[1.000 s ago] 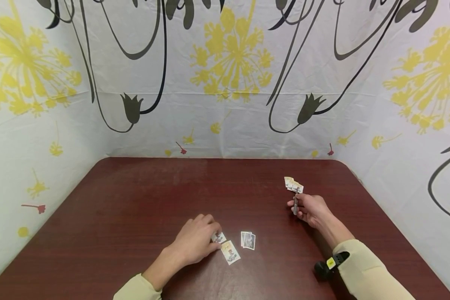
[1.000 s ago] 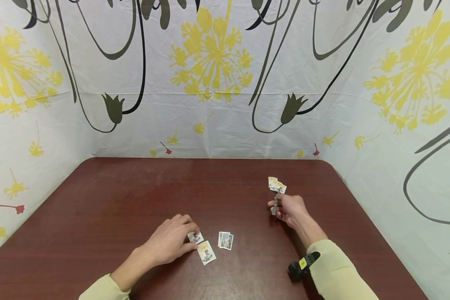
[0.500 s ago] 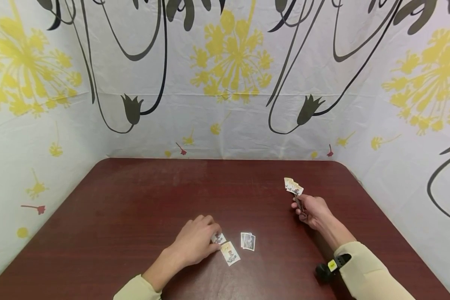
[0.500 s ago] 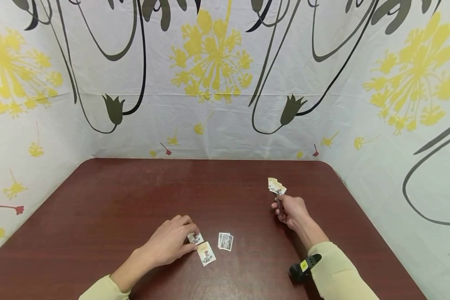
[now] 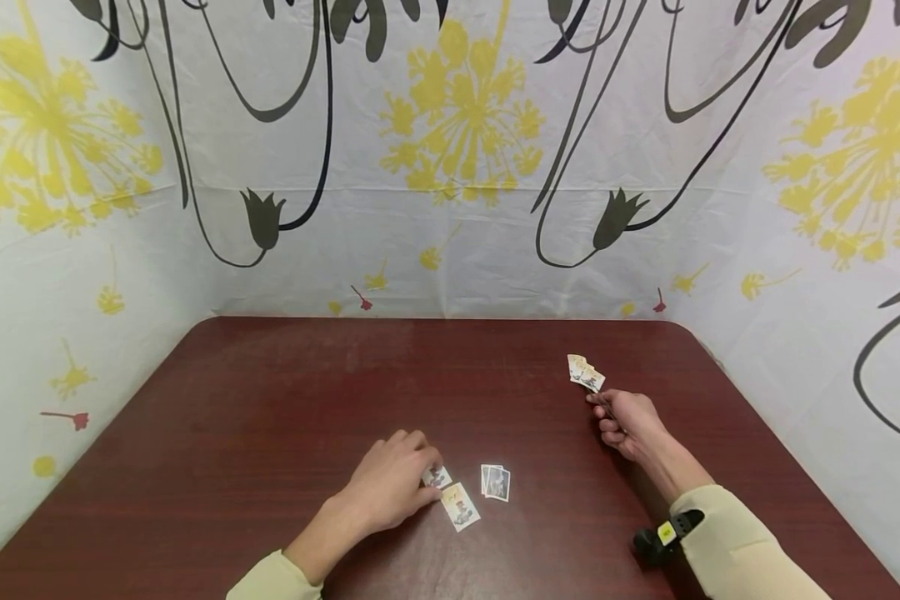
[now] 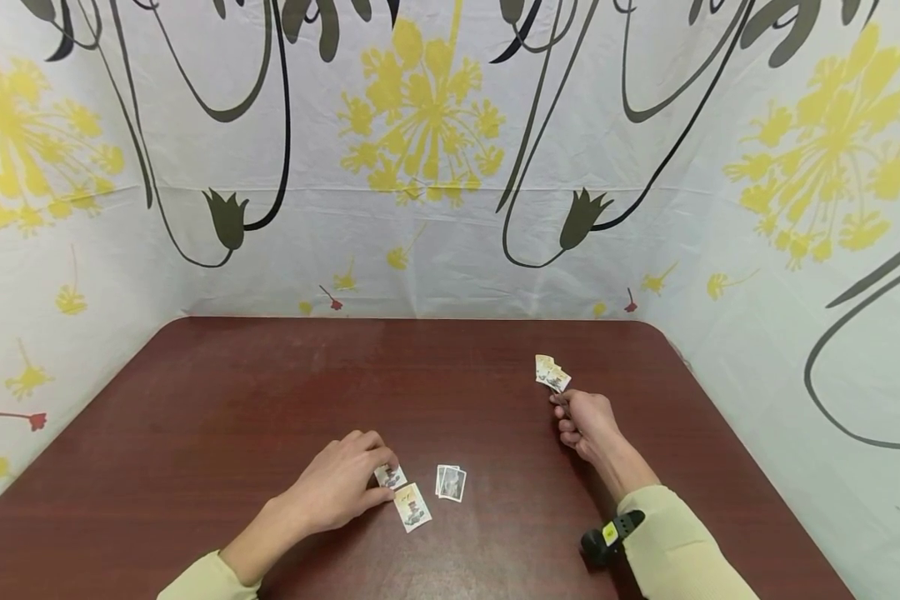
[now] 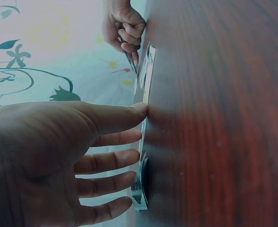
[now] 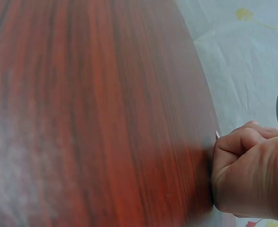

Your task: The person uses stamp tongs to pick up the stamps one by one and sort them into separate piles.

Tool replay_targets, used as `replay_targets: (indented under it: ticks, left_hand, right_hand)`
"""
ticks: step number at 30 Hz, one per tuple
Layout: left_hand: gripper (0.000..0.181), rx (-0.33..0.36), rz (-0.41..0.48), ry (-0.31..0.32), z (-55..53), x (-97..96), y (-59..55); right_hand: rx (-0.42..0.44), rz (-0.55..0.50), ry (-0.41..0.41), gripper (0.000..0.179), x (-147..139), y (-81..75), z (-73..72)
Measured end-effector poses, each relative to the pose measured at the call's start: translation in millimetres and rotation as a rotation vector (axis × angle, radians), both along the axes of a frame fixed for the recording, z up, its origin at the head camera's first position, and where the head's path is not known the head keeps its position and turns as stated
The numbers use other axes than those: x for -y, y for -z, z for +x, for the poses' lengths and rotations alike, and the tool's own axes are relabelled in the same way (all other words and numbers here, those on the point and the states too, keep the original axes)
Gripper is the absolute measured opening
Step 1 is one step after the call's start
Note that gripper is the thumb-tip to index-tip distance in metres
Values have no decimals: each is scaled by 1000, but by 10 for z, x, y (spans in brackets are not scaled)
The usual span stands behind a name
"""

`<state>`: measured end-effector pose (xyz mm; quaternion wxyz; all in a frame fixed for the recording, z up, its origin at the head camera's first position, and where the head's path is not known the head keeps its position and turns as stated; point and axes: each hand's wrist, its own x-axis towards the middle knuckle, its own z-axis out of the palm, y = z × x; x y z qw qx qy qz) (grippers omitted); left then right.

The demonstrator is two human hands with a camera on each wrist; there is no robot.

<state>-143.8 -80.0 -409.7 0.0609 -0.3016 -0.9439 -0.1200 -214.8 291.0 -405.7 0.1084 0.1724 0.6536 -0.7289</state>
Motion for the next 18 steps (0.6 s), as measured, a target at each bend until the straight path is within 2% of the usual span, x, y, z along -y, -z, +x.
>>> replay_targets:
  ticks: [4, 10, 18]
  left_hand:
    - [25, 3, 2, -3, 3, 1, 3]
    - [24, 9, -5, -8, -2, 1, 24]
    - [24, 6, -2, -6, -8, -1, 25]
  right_hand:
    - [11, -26, -1, 23, -15, -7, -11]
    - [11, -61, -32, 32, -37, -4, -19]
    - [16, -2, -93, 35, -36, -18, 4]
